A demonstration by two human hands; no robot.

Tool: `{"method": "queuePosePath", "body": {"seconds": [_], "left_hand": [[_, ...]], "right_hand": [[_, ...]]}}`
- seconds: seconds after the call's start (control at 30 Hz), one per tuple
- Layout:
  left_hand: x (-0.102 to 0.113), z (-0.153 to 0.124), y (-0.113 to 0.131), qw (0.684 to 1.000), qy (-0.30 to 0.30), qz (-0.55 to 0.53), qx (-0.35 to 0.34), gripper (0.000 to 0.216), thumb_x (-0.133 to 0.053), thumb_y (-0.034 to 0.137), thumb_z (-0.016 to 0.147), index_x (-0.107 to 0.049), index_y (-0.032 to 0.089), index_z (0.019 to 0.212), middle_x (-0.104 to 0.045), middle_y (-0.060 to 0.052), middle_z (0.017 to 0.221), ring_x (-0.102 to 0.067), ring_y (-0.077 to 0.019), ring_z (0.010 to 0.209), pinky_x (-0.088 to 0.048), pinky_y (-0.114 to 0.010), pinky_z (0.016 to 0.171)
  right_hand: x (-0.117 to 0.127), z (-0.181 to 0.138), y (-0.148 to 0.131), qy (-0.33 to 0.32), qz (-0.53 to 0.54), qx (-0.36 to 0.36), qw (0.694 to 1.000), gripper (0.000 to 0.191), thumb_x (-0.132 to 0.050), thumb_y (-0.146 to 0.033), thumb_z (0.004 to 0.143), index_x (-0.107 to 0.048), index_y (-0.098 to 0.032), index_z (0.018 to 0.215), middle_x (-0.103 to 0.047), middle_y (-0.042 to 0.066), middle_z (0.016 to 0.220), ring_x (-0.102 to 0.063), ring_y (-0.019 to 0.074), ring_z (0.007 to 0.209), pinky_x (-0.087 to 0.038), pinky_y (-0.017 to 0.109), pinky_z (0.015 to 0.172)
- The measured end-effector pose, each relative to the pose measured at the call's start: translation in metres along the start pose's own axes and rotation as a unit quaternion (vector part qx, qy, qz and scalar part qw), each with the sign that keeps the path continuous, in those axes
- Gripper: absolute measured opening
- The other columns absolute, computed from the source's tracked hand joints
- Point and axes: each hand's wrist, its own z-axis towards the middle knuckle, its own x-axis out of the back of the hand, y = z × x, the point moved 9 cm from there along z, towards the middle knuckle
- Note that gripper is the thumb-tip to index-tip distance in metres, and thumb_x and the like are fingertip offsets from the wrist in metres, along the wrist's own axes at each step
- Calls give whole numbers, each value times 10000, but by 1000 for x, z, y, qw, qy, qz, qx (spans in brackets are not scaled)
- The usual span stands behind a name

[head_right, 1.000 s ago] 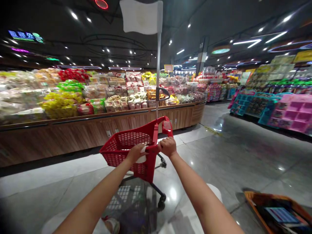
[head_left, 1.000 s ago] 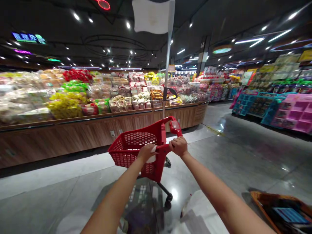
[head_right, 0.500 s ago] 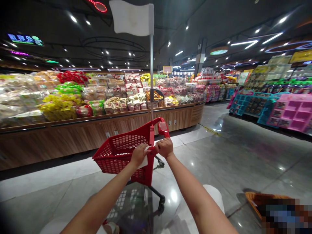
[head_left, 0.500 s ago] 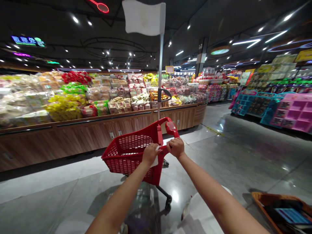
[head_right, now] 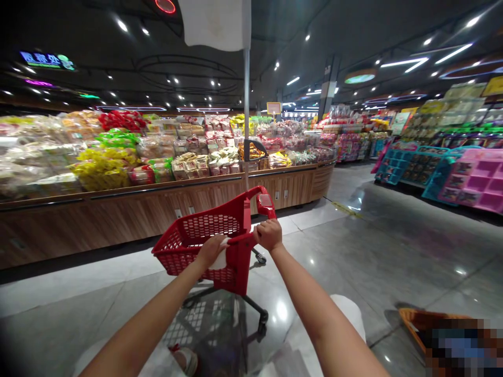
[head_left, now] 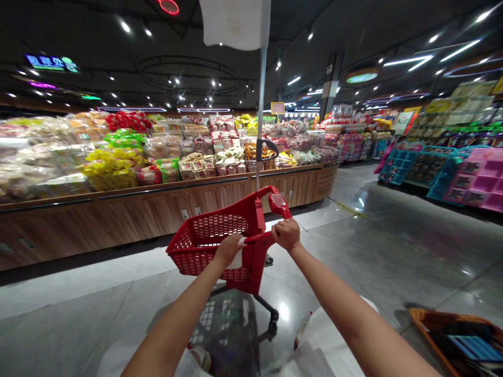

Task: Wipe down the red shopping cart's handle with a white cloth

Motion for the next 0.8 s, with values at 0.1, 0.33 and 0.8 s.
{"method": "queuePosePath", "body": {"seconds": [0.1,0.33,0.8], "left_hand": [[3,23,53,998,54,-39,-8,313,-318,325,977,-606,212,1026,-652,-38,1012,-600,-162,954,-453,-287,853],[-1,4,29,998,46,43,14,298,-360,381,961,-602,207,947,-646,-40,912,-591,-178,876,-446,-293,795],[1,24,58,992,42,-32,110,439,-260,394,973,-640,207,858,-671,-40,875,-609,-166,832,-409,-271,741]], "right_hand": [[1,1,-2,-6,2,5,1000,335,-511,-211,819,-537,-199,485,-541,4,507,-399,133,538,-264,312,644],[4,-1,5,-17,11,54,998,340,-489,-199,841,-562,-192,509,-552,6,531,-419,125,553,-266,302,649],[6,-4,21,-15,-3,19,1000,376,-448,-206,883,-552,-194,521,-549,12,529,-432,136,557,-284,306,668]]}}
